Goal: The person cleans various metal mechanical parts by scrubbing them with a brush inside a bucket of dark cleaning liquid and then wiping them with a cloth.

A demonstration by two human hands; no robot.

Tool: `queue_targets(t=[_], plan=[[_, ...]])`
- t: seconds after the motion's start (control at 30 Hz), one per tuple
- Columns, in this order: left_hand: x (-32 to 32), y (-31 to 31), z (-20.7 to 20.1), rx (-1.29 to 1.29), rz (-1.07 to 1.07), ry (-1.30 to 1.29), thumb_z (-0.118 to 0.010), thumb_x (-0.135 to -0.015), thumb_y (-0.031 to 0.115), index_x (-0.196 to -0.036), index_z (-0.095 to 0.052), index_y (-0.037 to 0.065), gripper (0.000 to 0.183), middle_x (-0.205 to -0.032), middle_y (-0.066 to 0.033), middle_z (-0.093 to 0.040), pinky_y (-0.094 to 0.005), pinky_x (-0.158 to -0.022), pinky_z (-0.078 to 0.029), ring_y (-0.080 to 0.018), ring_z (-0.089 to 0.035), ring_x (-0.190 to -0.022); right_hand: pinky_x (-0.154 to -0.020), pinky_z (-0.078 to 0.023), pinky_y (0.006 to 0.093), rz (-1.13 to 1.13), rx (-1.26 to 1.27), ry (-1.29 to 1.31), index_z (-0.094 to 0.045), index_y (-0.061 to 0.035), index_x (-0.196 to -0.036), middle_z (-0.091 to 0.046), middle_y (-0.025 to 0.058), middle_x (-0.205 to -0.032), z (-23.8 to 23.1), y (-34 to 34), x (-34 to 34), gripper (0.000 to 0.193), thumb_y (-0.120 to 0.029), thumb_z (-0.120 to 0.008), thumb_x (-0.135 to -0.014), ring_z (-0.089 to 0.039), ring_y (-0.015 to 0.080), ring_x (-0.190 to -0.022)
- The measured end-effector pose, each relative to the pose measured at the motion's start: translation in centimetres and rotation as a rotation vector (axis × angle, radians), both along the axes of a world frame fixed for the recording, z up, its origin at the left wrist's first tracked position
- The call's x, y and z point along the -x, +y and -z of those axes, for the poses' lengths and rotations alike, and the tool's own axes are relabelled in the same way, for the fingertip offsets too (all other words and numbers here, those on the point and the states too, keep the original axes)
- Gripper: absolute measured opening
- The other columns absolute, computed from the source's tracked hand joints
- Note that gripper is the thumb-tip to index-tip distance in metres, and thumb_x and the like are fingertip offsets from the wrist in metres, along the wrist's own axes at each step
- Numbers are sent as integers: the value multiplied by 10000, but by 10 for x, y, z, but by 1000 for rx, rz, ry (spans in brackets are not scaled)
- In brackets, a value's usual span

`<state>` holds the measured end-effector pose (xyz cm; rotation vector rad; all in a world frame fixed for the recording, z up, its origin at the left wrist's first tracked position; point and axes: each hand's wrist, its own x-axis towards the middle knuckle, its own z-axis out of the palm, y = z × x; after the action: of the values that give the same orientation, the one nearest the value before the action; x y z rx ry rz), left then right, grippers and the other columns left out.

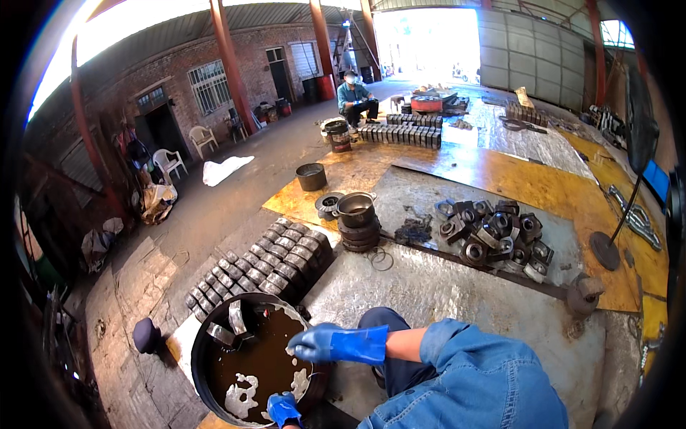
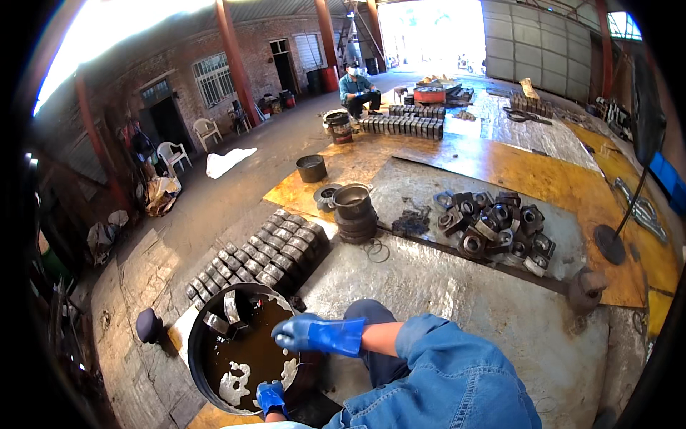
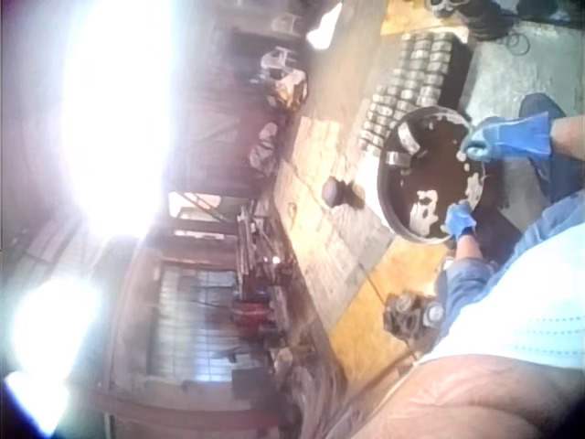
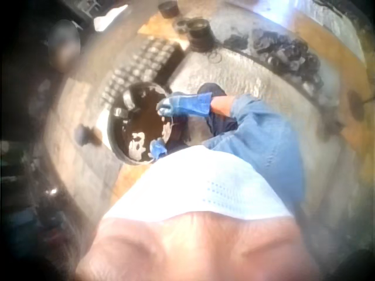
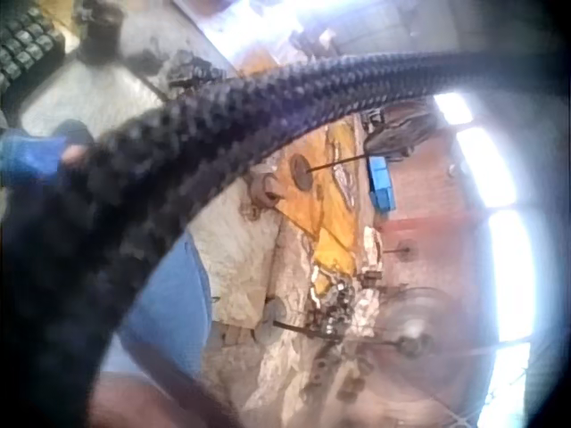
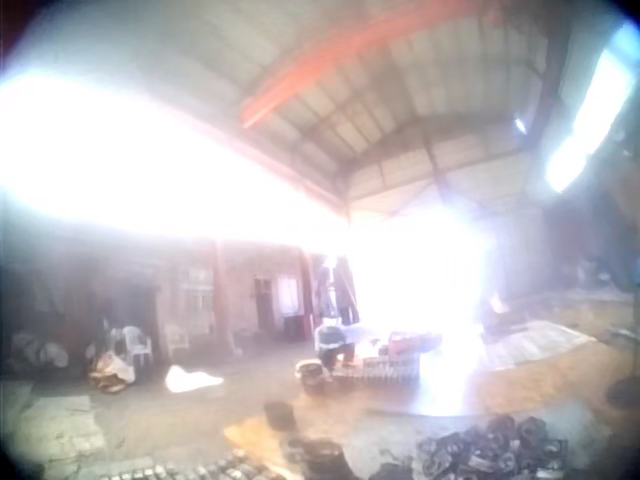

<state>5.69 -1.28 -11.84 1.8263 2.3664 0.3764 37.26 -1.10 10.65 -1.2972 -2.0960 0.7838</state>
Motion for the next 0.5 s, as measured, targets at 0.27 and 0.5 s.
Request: queue_targets(t=[0.27,0.5], plan=[[-25,-7,-37,49,31,-120,-656,-885,255,-920,-772,-29,309,-965,-274,-746,-496,-810,-577,-450,-721,-942,-430,-424,433,611,-966,-1171,-607,-133,-758,-533,31,-566,-36,49,-180,126,-160,-637,-877,-546,211,-482],[-25,0,-24,75,88,-170,-648,-875,193,-956,-763,-39,271,-962,-269,-751,-480,-805,-568,-449,-721,-923,-563,-519,544,1448,-861,-1837,-689,-50,-1071,-687,146,-815,-124,-36,-509,216,-131,-580,-904,-683,327,-706]])
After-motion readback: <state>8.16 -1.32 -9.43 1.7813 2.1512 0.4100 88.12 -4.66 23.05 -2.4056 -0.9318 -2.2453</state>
